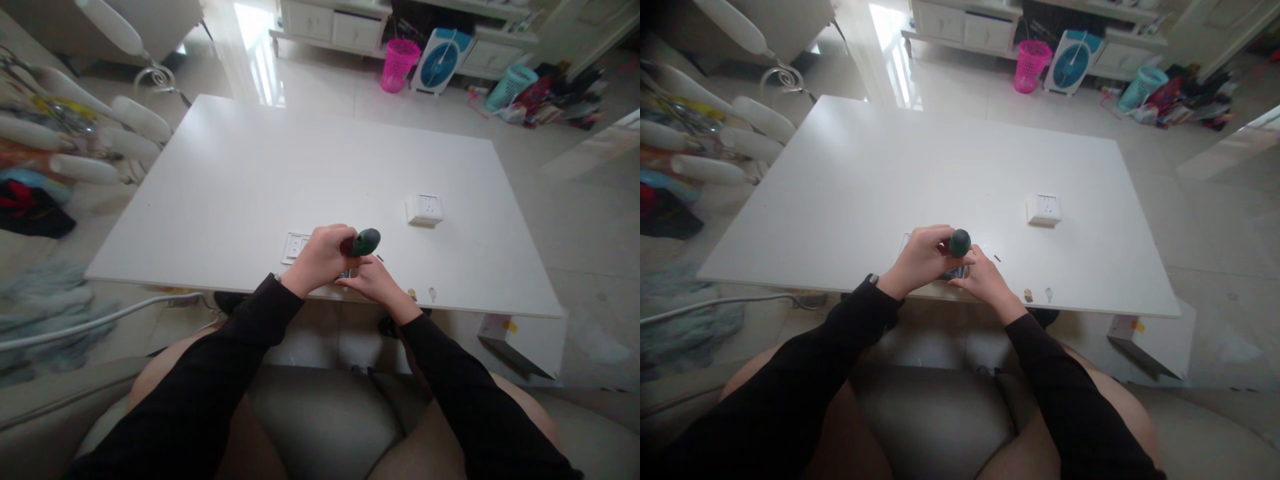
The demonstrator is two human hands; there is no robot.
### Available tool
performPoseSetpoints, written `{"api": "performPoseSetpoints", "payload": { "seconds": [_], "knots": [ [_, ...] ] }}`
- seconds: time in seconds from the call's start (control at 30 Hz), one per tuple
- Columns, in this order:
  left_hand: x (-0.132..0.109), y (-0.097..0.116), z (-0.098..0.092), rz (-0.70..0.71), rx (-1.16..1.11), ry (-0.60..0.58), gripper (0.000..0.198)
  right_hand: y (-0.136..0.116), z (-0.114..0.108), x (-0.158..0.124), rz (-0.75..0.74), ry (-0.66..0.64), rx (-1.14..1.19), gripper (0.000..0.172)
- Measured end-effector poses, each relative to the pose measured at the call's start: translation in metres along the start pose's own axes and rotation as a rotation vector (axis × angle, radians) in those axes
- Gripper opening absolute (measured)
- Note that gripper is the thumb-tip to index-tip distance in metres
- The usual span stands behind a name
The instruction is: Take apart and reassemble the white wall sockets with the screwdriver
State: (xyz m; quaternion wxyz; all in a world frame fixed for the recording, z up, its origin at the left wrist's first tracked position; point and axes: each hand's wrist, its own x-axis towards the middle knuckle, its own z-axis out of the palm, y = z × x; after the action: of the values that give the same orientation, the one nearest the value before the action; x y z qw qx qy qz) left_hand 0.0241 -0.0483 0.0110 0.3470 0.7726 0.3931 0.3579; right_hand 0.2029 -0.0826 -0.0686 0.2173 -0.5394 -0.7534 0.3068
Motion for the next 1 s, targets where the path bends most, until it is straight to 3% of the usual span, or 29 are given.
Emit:
{"api": "performPoseSetpoints", "payload": {
  "seconds": [0.13,0.27,0.43,0.5,0.6,0.73,0.8,0.93,1.0],
  "knots": [
    [0.002,0.003,-0.002,-0.031,-0.051,-0.022,0.022,-0.001,0.000,0.000,-0.001,0.012,0.005,0.056],
    [0.002,0.002,-0.005,-0.070,-0.124,-0.013,0.022,-0.010,-0.022,0.004,-0.050,-0.044,0.105,0.074],
    [0.002,0.000,-0.004,-0.087,-0.184,-0.016,0.025,-0.037,-0.064,0.006,-0.152,0.132,0.436,0.072],
    [0.002,-0.001,-0.003,-0.088,-0.194,-0.008,0.025,-0.047,-0.069,0.006,-0.175,0.175,0.491,0.059],
    [0.003,-0.002,-0.002,-0.102,-0.209,0.008,0.025,-0.055,-0.065,0.006,-0.199,0.205,0.532,0.045],
    [0.003,-0.003,0.000,-0.107,-0.258,-0.004,0.020,-0.051,-0.058,0.007,-0.198,0.242,0.512,0.041],
    [0.004,-0.005,0.000,-0.105,-0.281,-0.025,0.020,-0.046,-0.058,0.006,-0.182,0.217,0.468,0.047],
    [0.005,-0.010,-0.003,-0.082,-0.257,-0.090,0.016,-0.031,-0.053,0.004,-0.078,0.072,0.318,0.077],
    [0.004,-0.011,-0.005,-0.056,-0.227,-0.124,0.019,-0.021,-0.045,0.004,-0.014,0.006,0.177,0.080]
  ]
}}
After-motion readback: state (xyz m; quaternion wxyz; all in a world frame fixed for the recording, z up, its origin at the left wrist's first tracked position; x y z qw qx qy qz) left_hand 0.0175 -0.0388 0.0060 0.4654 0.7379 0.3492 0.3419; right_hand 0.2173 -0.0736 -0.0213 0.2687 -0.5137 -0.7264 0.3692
